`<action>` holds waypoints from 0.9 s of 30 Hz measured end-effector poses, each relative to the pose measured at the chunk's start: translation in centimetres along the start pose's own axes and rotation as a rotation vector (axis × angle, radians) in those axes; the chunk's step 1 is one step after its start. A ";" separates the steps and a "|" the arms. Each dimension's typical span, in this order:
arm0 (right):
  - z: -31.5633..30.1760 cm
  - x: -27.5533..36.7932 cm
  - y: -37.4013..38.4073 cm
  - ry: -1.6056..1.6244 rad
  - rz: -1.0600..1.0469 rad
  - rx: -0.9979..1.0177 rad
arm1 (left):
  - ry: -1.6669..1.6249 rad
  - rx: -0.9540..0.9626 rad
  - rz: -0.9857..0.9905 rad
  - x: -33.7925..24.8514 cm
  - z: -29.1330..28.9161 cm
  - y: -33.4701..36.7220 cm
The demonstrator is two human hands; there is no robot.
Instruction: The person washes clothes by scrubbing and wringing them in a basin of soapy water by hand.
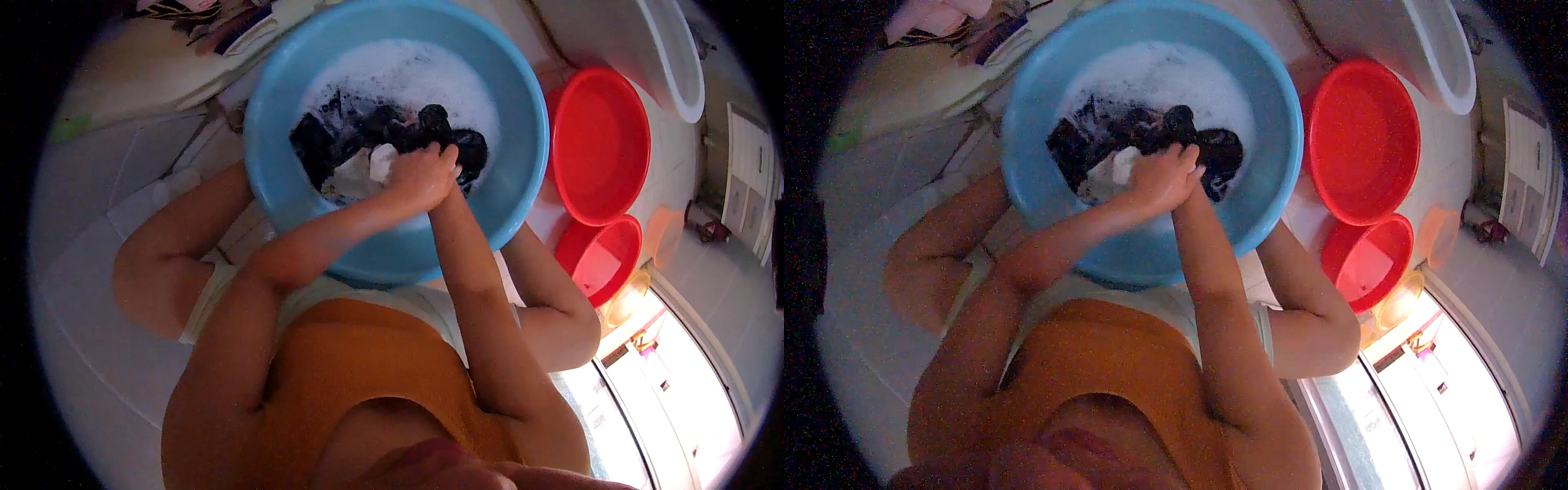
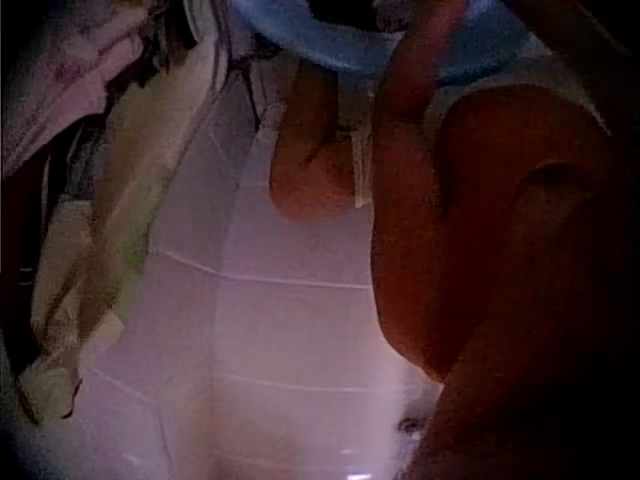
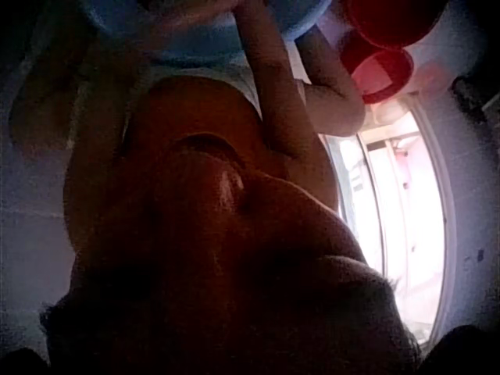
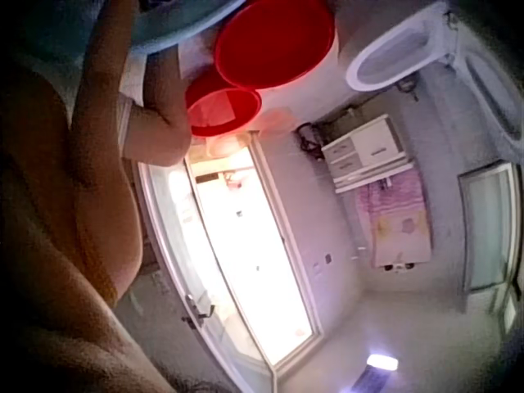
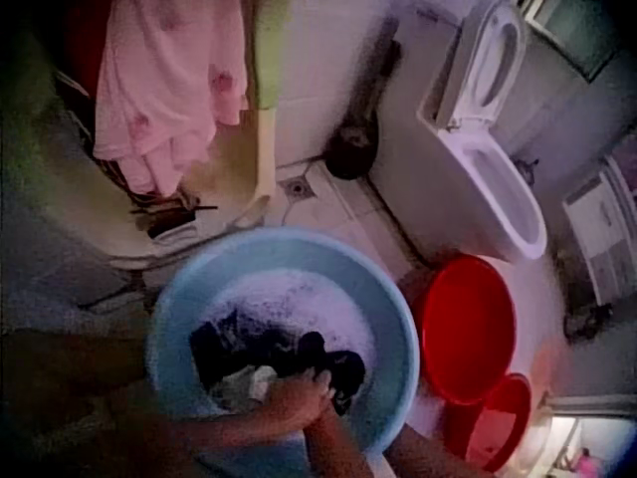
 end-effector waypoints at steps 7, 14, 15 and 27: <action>3.0 -2.1 -1.0 -0.110 0.247 -0.132 | 0.036 -0.102 -0.122 5.0 -2.0 1.0; 5.5 -5.7 -4.3 -0.191 0.391 -0.205 | 0.111 -0.250 -0.282 11.6 -0.9 -0.7; 5.1 -5.1 -4.3 -0.203 0.381 -0.218 | 0.023 -0.302 -0.253 9.1 -0.9 -1.5; 1.4 0.4 -8.0 -0.433 0.171 -0.047 | -0.389 0.052 -0.154 15.7 -4.9 -1.7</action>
Point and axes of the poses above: each hand's wrist, its own y-axis towards the middle knuckle, its own z-axis out of the palm, x = y × z, the point moved 2 cm from there along y, towards the middle knuckle, and after that the axes turned 12 degrees about z, right-handed, at the moved point
